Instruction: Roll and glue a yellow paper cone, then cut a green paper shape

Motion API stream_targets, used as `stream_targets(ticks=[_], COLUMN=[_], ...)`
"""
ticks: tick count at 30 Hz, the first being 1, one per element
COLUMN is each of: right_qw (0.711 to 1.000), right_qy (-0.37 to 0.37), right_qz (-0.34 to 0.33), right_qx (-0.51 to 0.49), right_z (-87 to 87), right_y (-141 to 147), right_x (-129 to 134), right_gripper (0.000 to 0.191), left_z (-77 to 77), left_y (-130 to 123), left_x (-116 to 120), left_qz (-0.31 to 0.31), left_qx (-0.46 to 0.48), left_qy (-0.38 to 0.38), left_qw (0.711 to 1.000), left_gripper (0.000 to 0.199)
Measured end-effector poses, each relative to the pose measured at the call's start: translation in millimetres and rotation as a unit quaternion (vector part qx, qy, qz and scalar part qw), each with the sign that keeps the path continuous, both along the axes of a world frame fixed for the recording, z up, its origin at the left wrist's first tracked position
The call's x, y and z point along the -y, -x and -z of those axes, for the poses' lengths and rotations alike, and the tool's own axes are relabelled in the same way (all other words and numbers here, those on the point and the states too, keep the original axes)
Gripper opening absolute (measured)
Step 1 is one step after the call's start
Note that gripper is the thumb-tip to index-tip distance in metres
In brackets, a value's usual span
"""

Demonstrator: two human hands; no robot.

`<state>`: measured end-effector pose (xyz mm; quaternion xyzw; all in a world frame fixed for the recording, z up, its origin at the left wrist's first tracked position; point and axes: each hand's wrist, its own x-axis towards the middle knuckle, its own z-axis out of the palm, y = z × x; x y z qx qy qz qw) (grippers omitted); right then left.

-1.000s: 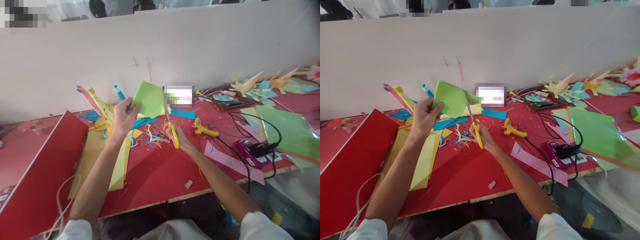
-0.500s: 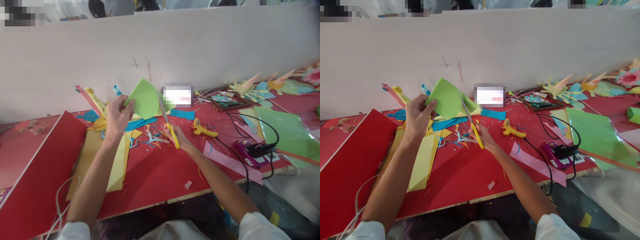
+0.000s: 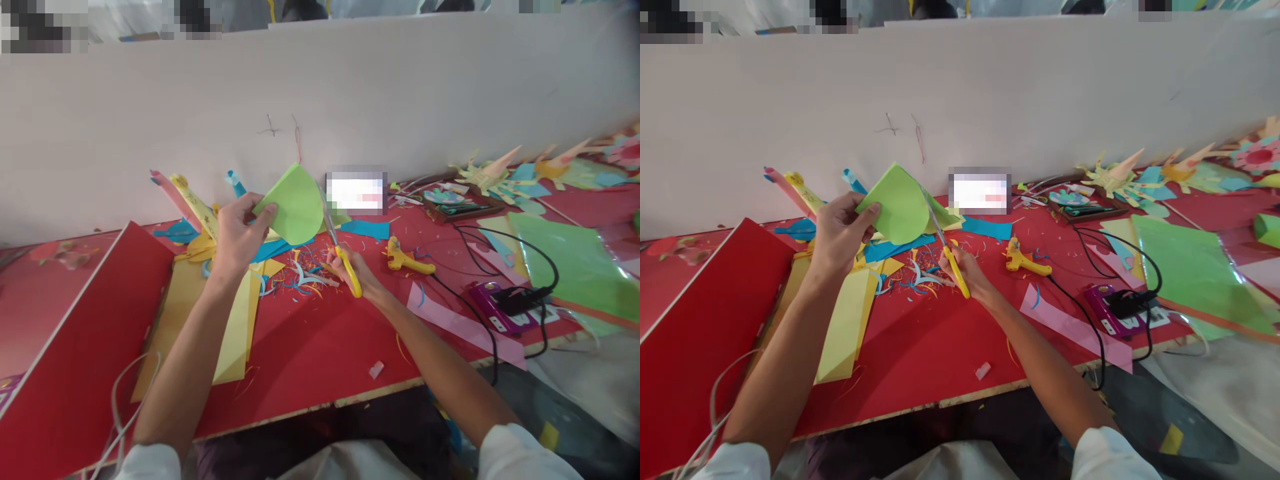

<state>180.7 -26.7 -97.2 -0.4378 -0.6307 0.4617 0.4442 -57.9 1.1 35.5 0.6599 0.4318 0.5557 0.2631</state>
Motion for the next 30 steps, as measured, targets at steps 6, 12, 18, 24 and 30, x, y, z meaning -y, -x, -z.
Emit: stream_targets(ticks=[6, 12, 18, 24, 30], right_qw=[0.997, 0.998, 0.999, 0.999, 0.998], right_qy=[0.020, -0.014, -0.027, -0.033, -0.035], right_qz=[-0.061, -0.040, -0.027, -0.037, -0.042], right_qx=[-0.047, -0.048, -0.018, 0.000, -0.009], right_z=[-9.5, -1.0, 4.6, 5.6, 7.8], right_y=[4.6, 1.5, -4.7, -4.1, 0.3], right_x=[8.5, 1.5, -2.8, -0.7, 0.4], right_gripper=[0.072, 0.072, 0.062, 0.066, 0.073], left_z=[5.1, 5.8, 2.8, -0.6, -0.2], left_y=[-5.2, -5.7, -2.9, -2.3, -2.1], left_x=[1.3, 1.5, 1.5, 1.6, 3.5], left_qz=[0.002, 0.014, 0.015, 0.013, 0.022], left_qx=[0.019, 0.003, -0.001, 0.006, -0.039], left_qy=[-0.003, 0.009, 0.006, 0.000, -0.007], left_qw=[1.000, 1.000, 1.000, 1.000, 0.999], left_gripper=[0.024, 0.028, 0.023, 0.021, 0.024])
